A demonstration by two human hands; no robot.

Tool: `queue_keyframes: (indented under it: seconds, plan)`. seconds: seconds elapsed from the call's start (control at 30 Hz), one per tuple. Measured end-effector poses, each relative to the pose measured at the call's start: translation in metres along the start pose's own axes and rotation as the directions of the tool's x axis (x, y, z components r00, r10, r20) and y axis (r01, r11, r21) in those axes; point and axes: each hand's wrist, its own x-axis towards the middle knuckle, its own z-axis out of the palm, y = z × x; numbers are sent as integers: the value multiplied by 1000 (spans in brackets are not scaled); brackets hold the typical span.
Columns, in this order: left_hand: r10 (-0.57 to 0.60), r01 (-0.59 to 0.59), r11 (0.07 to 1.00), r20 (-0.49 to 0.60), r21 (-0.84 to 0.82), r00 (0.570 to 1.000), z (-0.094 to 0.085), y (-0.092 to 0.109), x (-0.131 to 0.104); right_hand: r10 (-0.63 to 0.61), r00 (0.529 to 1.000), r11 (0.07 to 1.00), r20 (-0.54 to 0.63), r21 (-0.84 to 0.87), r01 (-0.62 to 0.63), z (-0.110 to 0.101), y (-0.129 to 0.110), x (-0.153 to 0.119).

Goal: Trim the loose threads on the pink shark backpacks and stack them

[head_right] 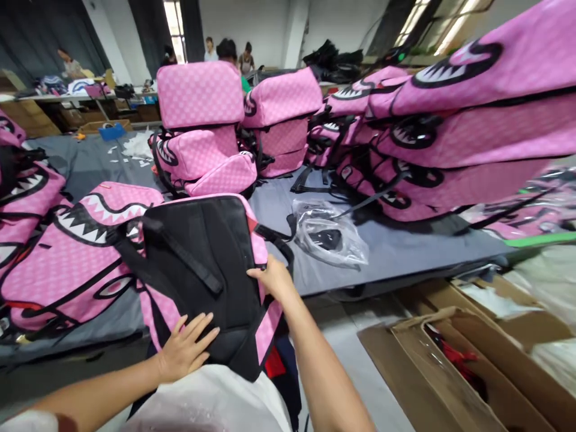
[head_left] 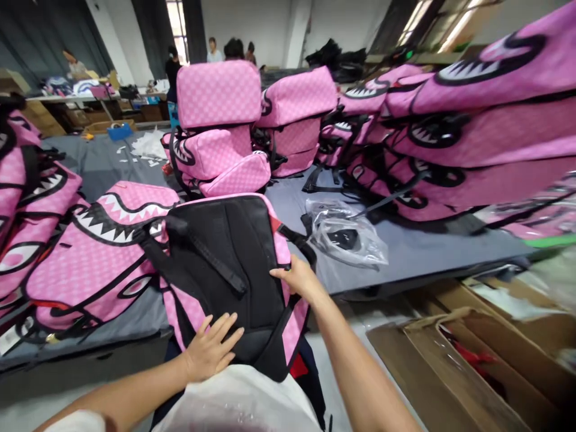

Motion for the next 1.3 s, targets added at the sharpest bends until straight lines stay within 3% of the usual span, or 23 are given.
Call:
queue_keyframes:
  seconds: [0.1,0.2,0.3,0.4,0.5,0.57,0.67,0.77,0.83,0.93,1.03,1.2,1.3]
  plan:
    - [31,-39,997,-113,-62,993,-24,-4,30,15,1000,1000,-28,27,-14,0,-3,-10]
    - [136,-141,990,-182,-10,974,-62,-22,106,-15,998,999,-54,31,16,-4,-9,-26]
    - [177,-168,981,-89,101,980,-86,-48,194,-90,993,993,-79,71,96,-9,-19,-35]
    - [195,-207,958,76,200,978,-89,-69,242,-142,987,974,-71,168,153,-11,-19,-35]
    - [198,-246,945,225,214,954,-82,-78,247,-166,981,947,-101,262,187,-17,5,-24]
    - [243,-288,942,244,172,939,-78,-79,239,-83,977,946,-198,293,140,-24,33,-7]
    - [286,-311,942,183,123,941,-72,-78,229,141,936,974,-321,216,-73,-36,83,37]
    - [262,-272,957,100,105,960,-64,-77,226,276,919,960,-283,132,-248,-38,121,91]
    - [262,-265,960,45,87,964,-58,-79,225,322,919,947,-229,80,-312,-31,134,122]
    - [266,-264,962,-28,73,963,-50,-81,223,270,951,962,-154,-4,-273,-11,136,152]
    - [266,-262,963,-74,63,961,-47,-82,222,145,985,986,-98,-69,-152,9,125,158]
    - [253,-251,968,-143,27,957,-51,-77,224,-72,997,993,-13,-90,70,28,98,135]
    - [223,-221,975,-178,36,958,-56,-70,221,-250,967,967,44,-36,252,35,75,115]
